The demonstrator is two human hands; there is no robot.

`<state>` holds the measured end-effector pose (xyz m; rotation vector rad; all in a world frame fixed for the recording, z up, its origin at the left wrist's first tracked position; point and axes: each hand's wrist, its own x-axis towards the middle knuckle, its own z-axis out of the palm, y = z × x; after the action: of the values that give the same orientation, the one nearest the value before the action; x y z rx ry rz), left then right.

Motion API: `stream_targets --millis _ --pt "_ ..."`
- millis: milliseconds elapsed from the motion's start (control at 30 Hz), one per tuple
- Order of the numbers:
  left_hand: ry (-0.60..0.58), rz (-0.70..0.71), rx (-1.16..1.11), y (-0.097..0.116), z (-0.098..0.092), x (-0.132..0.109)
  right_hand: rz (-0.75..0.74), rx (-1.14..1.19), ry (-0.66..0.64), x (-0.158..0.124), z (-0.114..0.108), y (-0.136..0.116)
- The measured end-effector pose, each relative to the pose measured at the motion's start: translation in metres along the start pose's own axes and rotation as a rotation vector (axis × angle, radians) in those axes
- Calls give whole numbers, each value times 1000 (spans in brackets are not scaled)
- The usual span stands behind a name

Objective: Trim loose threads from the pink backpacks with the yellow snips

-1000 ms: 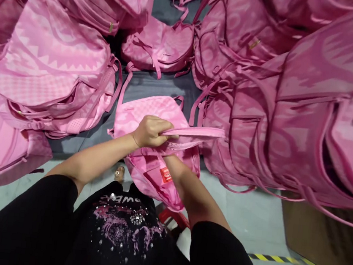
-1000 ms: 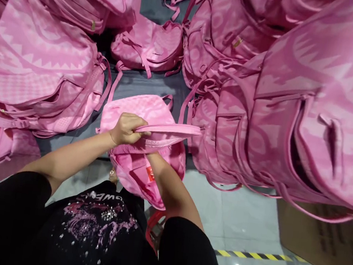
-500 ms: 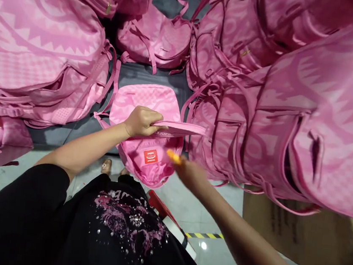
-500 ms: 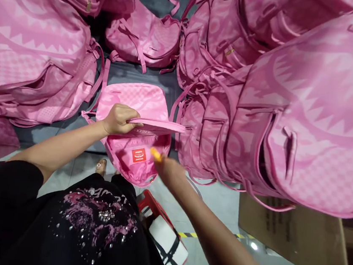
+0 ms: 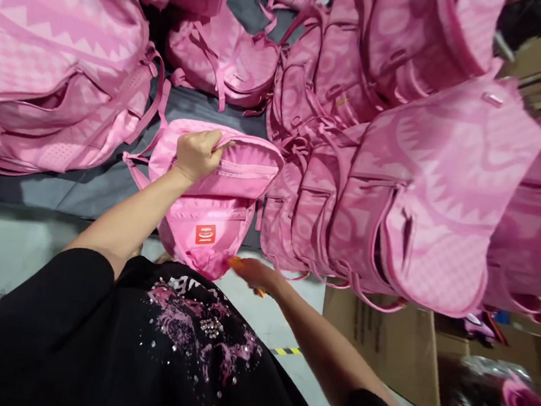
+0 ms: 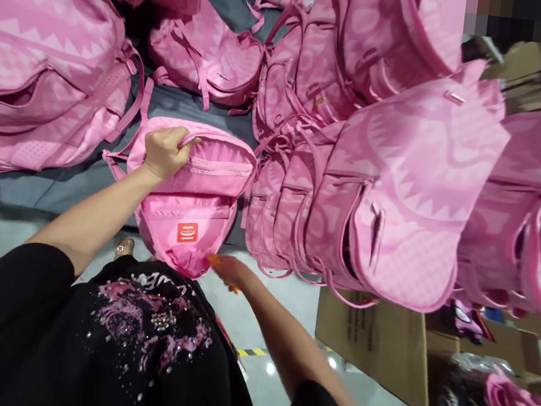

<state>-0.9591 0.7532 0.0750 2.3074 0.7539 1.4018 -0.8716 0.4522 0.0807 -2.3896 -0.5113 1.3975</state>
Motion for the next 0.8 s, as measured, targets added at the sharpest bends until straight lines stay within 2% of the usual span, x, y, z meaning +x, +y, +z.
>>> stream_targets --millis 100,167,233,267,367,433,500,600,700,800 --pt "-16 45 -9 11 10 10 41 -36 -307 6 26 -1" --pt "-54 61 -19 16 12 16 70 -90 -500 17 31 -3" --pt "-83 81 -19 18 14 22 102 -173 -541 23 23 1" --pt "-92 93 -11 18 15 25 110 -236 -495 24 15 4" --pt "-93 135 24 15 19 31 42 -390 -194 17 -10 19" --pt "-83 155 30 13 24 35 -14 -377 -49 10 -18 22" --pt "-86 165 9 13 28 37 -58 -175 9 9 -14 16" --pt "-133 168 -47 13 29 38 -109 401 69 26 9 -8" --pt "-174 178 -110 14 22 39 -105 913 25 49 37 -25" --pt "-193 202 -166 10 17 41 -152 1119 70 58 60 -20"
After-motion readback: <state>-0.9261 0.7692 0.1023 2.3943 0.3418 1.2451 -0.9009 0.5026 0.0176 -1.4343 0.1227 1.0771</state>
